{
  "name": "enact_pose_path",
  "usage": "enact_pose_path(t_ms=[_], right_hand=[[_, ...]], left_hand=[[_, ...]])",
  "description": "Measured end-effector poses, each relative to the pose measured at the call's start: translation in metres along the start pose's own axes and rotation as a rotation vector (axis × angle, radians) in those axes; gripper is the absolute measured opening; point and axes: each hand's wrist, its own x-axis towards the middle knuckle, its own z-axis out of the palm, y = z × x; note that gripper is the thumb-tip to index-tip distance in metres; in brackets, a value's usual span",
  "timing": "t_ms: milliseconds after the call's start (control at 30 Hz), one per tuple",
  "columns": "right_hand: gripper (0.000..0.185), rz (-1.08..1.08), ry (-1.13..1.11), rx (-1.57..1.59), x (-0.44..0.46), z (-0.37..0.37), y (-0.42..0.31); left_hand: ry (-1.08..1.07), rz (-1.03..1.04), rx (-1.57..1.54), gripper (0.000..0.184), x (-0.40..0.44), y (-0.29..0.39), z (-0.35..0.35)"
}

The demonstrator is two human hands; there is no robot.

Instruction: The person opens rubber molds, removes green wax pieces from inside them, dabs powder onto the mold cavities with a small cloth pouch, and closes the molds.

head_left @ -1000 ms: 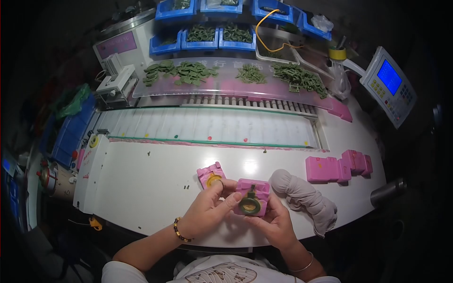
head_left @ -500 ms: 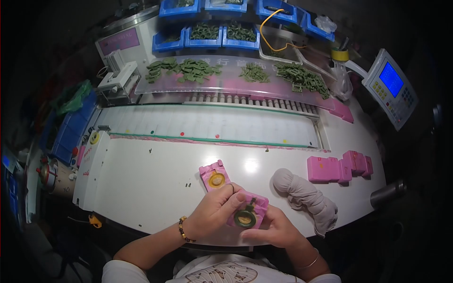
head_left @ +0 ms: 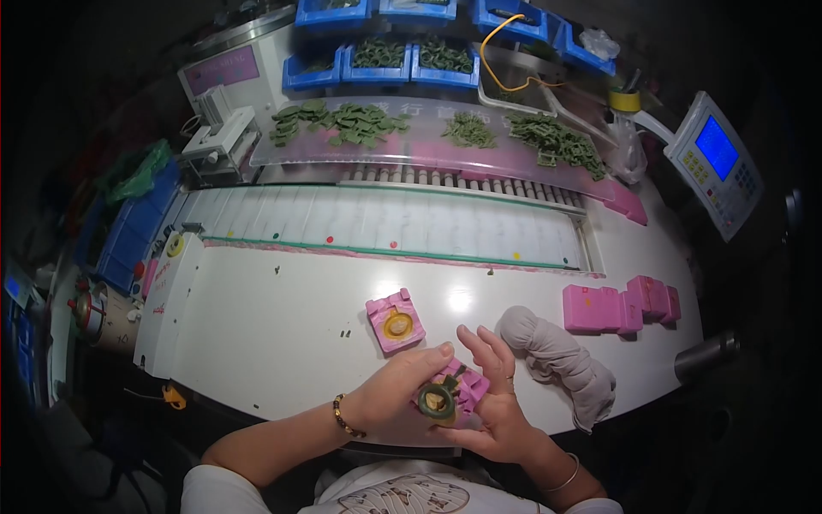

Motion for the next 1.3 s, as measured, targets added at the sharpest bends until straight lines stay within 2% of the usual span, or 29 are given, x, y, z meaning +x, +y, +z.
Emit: enact_pose_path(t_ms=[33,100,167,200,300,367,400,467,600,700,767,800,833,867,933,967,1100,1167,1200,1267,1300], right_hand=[[0.043,-0.061,0.003,-0.107,-0.001,0.000,0.001],[0.044,-0.089,-0.007,-0.110,-0.005,0.000,0.004],[0.045,-0.118,-0.017,-0.113,-0.006,0.000,0.006],[0.044,-0.119,-0.037,-0.122,-0.007,-0.001,0.007],[0.041,-0.108,-0.044,-0.107,-0.007,0.001,0.005],[0.040,-0.095,-0.029,-0.083,-0.007,0.003,0.002],[0.042,-0.092,-0.012,-0.059,-0.007,0.004,0.001],[0.044,-0.089,0.005,-0.036,-0.007,0.005,-0.001],[0.040,-0.023,0.038,-0.035,-0.008,0.005,-0.003],[0.038,0.032,0.097,-0.029,-0.010,0.003,0.000],[0.036,0.078,0.140,0.021,-0.011,0.001,0.001],[0.036,0.078,0.139,0.022,-0.011,0.001,0.002],[0.036,0.087,0.140,0.040,-0.011,0.002,0.002],[0.035,0.095,0.140,0.058,-0.011,0.002,0.002],[0.035,0.097,0.123,0.078,-0.012,0.004,0.001],[0.035,0.101,0.109,0.095,-0.013,0.005,0.001],[0.036,0.107,0.103,0.062,-0.014,0.006,0.001],[0.036,0.117,0.115,0.068,-0.015,0.007,0.000],[0.036,0.124,0.125,0.076,-0.015,0.007,0.000],[0.036,0.127,0.112,0.066,-0.014,0.006,0.000],[0.035,0.130,0.100,0.055,-0.014,0.005,0.001]], left_hand=[[-0.036,0.004,0.028,0.034,-0.001,0.001,0.002],[-0.071,0.009,0.056,0.037,-0.002,0.002,0.001],[-0.238,0.420,0.557,0.035,-0.002,0.002,-0.006],[-0.237,0.420,0.558,0.035,-0.001,0.000,-0.008],[-0.274,0.324,0.470,0.032,0.003,-0.009,-0.013],[-0.264,0.048,0.089,0.034,0.005,-0.010,-0.014],[-0.265,0.049,0.089,0.034,0.004,-0.009,-0.010],[-0.031,-0.112,-0.094,0.048,-0.003,-0.002,0.004],[-0.005,-0.202,-0.180,0.053,-0.009,0.008,0.006],[-0.015,-0.109,-0.010,0.062,-0.016,0.010,-0.001],[0.055,0.240,0.181,0.056,-0.023,0.008,0.005],[0.090,0.414,0.277,0.062,-0.025,0.008,0.007],[0.085,0.443,0.357,0.071,-0.028,0.009,0.007],[0.087,0.441,0.357,0.071,-0.030,0.011,0.008],[0.074,0.410,0.601,0.071,-0.032,0.015,0.010],[0.072,0.414,0.551,0.062,-0.032,0.015,0.010],[0.026,0.408,0.486,0.050,-0.028,0.010,0.003],[0.053,0.502,0.617,0.041,-0.030,0.012,0.005],[0.054,0.502,0.617,0.041,-0.030,0.012,0.004],[0.074,0.607,0.891,0.037,-0.028,0.012,0.003],[0.075,0.608,0.892,0.037,-0.028,0.012,0.002]])
